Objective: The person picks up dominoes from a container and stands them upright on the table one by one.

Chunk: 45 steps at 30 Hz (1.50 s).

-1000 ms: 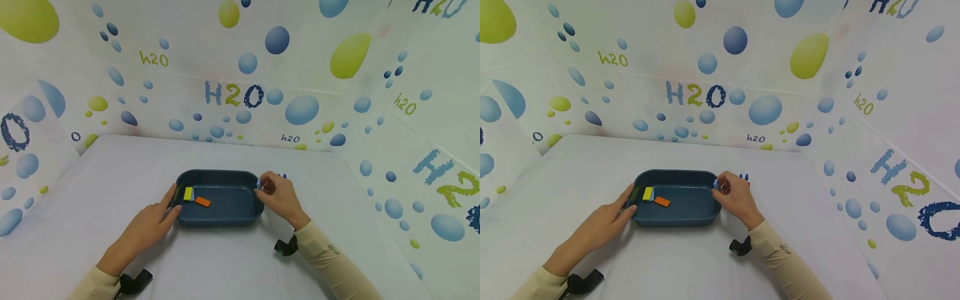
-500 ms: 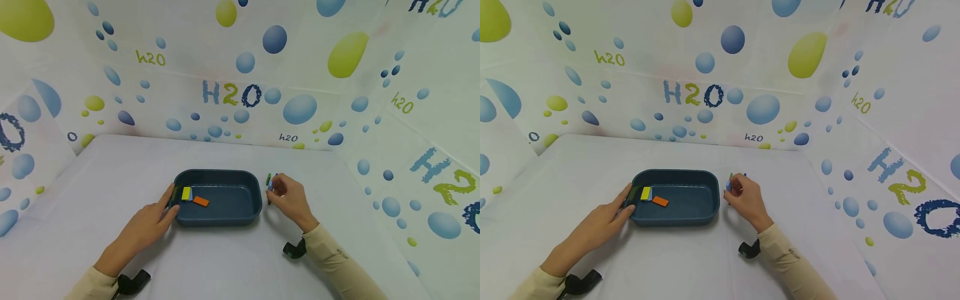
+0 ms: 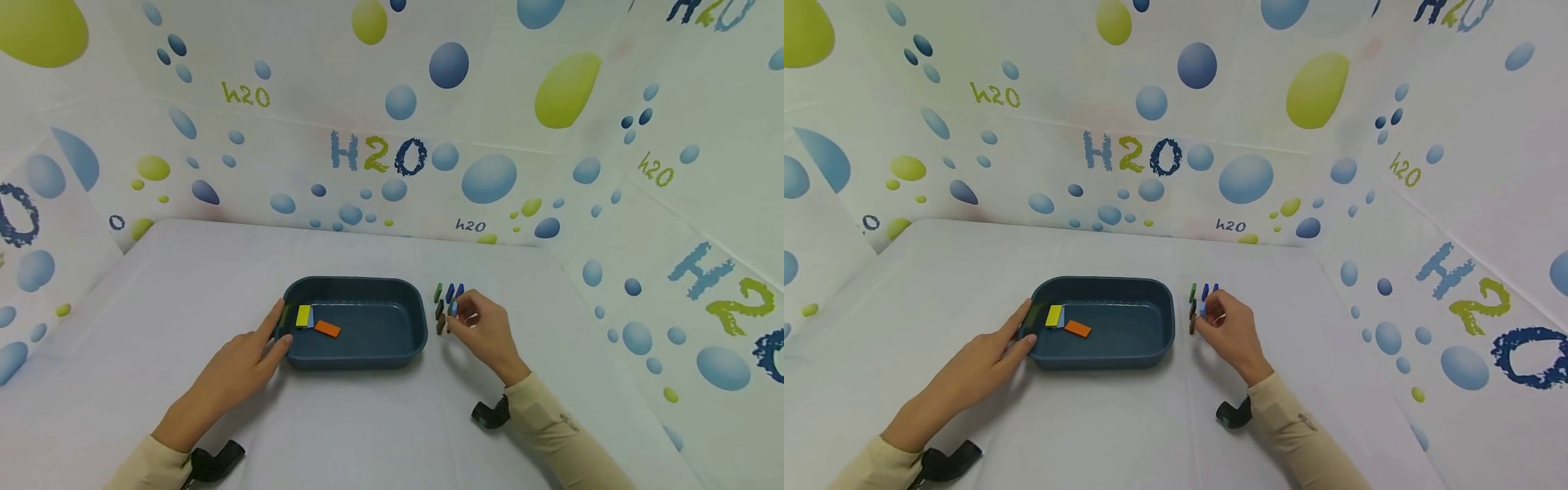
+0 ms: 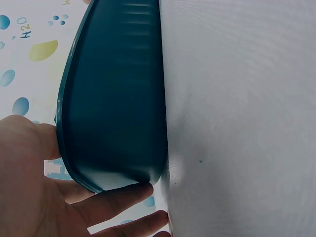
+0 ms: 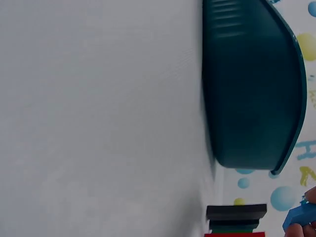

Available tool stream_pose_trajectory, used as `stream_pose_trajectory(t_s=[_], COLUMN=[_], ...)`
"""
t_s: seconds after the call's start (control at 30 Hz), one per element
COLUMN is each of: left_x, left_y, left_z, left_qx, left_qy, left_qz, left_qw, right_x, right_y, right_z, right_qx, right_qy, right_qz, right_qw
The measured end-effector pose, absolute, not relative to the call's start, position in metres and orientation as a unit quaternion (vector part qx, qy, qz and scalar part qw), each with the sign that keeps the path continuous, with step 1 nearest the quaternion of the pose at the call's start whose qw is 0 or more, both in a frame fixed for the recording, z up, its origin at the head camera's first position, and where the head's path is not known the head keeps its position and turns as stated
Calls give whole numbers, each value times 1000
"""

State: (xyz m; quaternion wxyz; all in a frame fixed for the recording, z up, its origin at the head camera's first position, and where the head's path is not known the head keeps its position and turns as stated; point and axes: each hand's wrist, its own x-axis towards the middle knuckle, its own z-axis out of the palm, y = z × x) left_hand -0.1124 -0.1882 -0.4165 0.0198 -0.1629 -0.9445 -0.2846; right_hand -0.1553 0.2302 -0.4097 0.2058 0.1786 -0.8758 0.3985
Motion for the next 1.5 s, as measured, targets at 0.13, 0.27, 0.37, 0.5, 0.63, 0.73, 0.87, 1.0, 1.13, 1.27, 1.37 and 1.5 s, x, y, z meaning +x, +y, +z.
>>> stream_pose_trajectory(t_s=[0.13, 0.27, 0.37, 0.5, 0.63, 0.73, 0.87, 1.0, 1.13, 1.27, 1.37, 1.5], left_x=[-114, -113, -113, -112, -112, -111, -110, -110, -111, -111, -112, -112], left_y=[-188, -188, -188, -188, -189, -188, -188, -187, -188, -187, -188, -188], left_z=[-417, -416, -416, -416, -417, -417, -416, -415, -415, -416, -416, -415], left_qx=[-166, -162, -159, -160, -162, -160, -160, -161, -160, -161, -163, -164], left_qy=[-944, -945, -945, -944, -944, -944, -944, -943, -943, -943, -944, -944], left_qz=[-284, -283, -284, -287, -287, -287, -289, -291, -290, -289, -287, -285], left_qw=[21, 21, 20, 21, 19, 18, 21, 24, 22, 20, 18, 18], right_x=[-154, -156, -158, -160, -161, -161, -163, -165, -167, -169, -170, -172], right_y=[237, 244, 248, 252, 255, 256, 258, 260, 260, 261, 261, 261], right_z=[-415, -418, -421, -425, -428, -431, -434, -437, -440, -442, -443, -443], right_qx=[164, 156, 147, 127, 110, 99, 87, 79, 71, 63, 59, 53], right_qy=[-881, -887, -892, -897, -900, -904, -909, -911, -913, -914, -912, -911], right_qz=[393, 385, 378, 381, 384, 384, 382, 382, 383, 384, 391, 394], right_qw=[205, 204, 197, 184, 172, 160, 143, 133, 121, 111, 111, 114])
